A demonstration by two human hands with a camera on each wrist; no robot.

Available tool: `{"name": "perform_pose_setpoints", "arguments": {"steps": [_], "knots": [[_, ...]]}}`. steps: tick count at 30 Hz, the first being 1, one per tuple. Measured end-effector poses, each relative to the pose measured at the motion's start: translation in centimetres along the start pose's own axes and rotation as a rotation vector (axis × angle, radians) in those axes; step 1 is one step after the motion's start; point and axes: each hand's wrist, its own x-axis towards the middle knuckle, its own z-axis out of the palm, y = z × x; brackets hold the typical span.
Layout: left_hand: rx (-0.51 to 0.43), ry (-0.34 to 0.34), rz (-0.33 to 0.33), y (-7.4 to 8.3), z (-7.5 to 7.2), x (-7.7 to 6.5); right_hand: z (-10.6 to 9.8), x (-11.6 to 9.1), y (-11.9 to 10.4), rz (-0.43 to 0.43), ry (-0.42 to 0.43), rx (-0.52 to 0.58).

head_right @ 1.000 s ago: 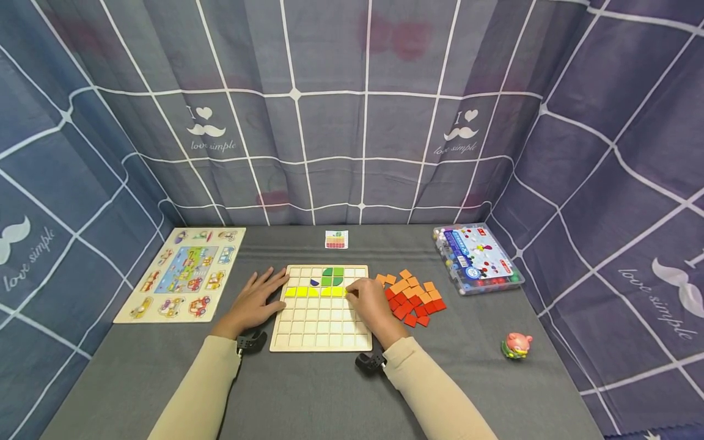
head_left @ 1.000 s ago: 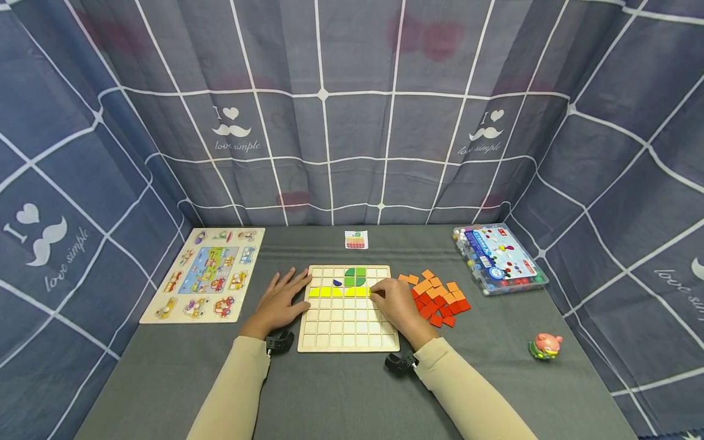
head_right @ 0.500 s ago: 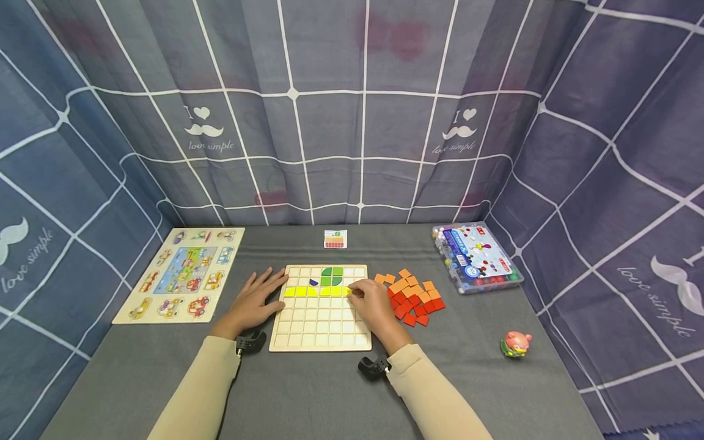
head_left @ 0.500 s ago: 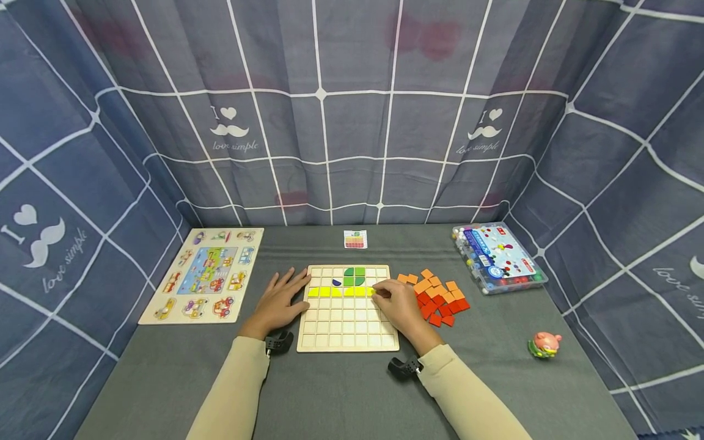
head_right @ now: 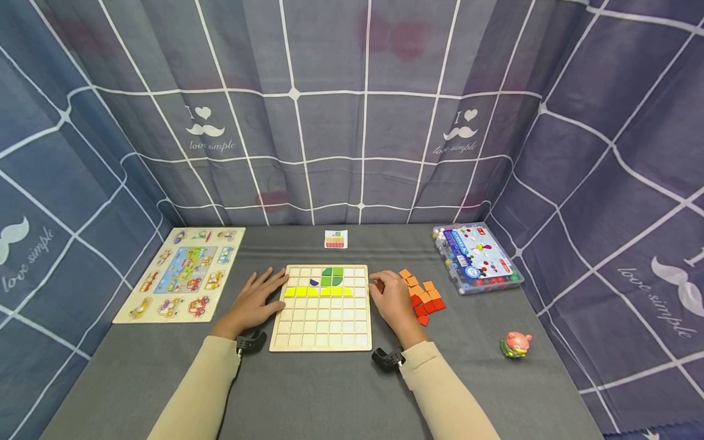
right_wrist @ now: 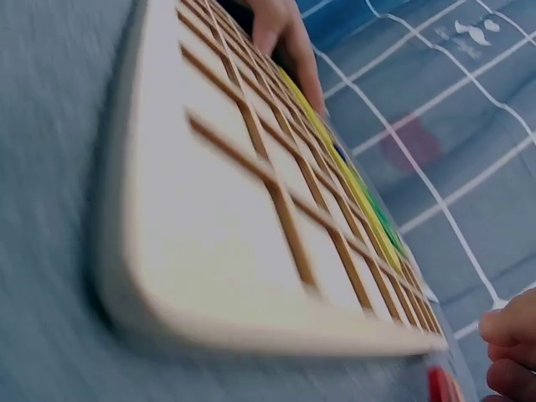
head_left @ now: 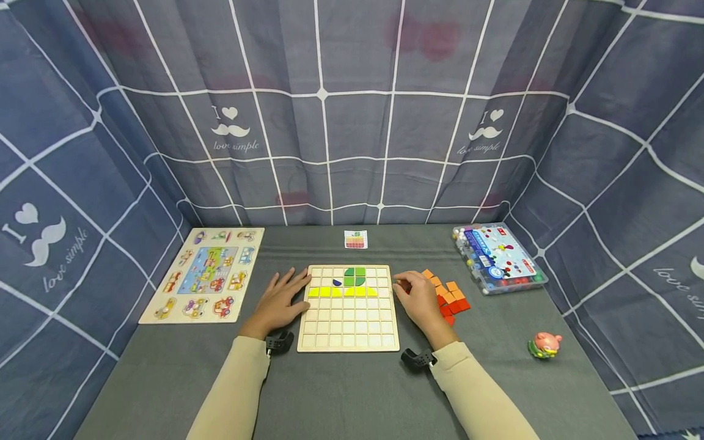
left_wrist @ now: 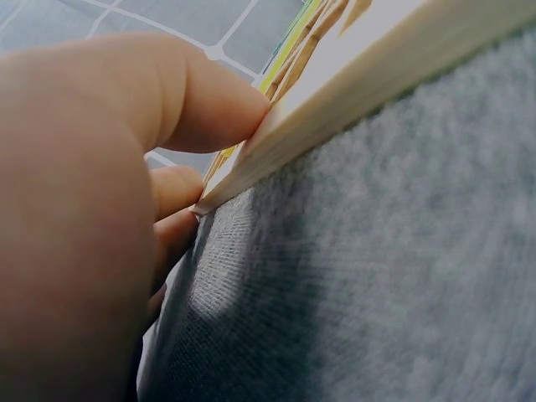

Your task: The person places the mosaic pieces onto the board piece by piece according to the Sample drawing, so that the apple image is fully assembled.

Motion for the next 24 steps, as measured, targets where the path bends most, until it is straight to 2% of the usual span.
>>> {"name": "perform_pose_setpoints", "arguments": {"steps": [2, 5, 12, 16, 24], "knots": [[-0.003, 0.002, 0.0, 0.0, 0.0, 0.0, -0.5, 0.4, 0.6, 0.0, 0.005, -0.046], [-0.001, 0.003, -0.001, 0.0, 0.0, 0.1, -1.3, 1.2, 1.4, 0.021, -0.032, -0.094], [-0.004, -0.002, 0.002, 0.0, 0.1, 0.0, -2.3, 2.4, 2.7, 0.08, -0.204, -0.162], [-0.007, -0.003, 0.001, 0.0, 0.2, 0.0, -2.5, 2.7, 3.3, 0.099, -0.271, -0.17], [0.01, -0.009, -0.012, 0.1, 0.0, 0.2, -2.4, 3.2, 3.9, 0.054, -0.307, -0.165]]}}
